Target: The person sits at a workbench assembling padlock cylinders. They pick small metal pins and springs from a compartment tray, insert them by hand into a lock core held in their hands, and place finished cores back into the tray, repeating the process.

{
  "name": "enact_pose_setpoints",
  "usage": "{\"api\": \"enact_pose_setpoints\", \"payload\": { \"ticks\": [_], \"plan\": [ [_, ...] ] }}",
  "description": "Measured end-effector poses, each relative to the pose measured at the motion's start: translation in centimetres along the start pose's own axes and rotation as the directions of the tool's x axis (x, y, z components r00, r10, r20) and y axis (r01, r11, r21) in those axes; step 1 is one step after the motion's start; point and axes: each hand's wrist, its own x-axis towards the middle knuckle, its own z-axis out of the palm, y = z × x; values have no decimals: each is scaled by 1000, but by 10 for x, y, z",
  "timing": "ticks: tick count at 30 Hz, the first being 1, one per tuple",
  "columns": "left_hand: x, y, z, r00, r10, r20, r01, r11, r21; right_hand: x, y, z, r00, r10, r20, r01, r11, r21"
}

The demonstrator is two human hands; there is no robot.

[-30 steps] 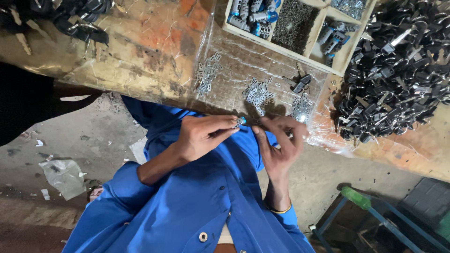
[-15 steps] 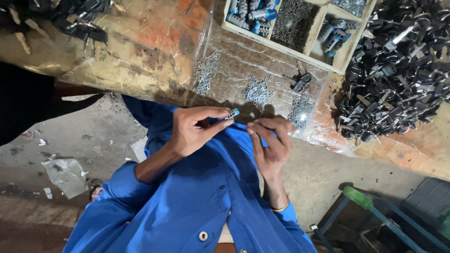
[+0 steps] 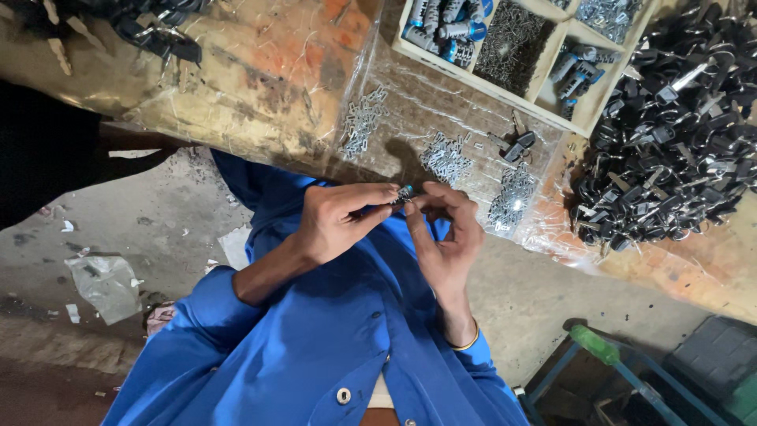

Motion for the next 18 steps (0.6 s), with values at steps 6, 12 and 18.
{"api": "enact_pose_setpoints", "payload": {
  "ticks": [6, 12, 18],
  "plan": [
    [0, -6, -5, 990, 137, 35, -140, 987, 83, 0, -12, 0, 990, -137, 35, 141, 933, -332],
    [-1, -5, -24, 991, 59, -121, -58, 998, 12, 27, -23, 1, 957, -181, 229, 274, 824, -496],
    [-5, -4, -46, 961, -186, -205, 148, 971, -190, 45, -25, 26, 917, -311, 248, 394, 620, -679]
  ]
}}
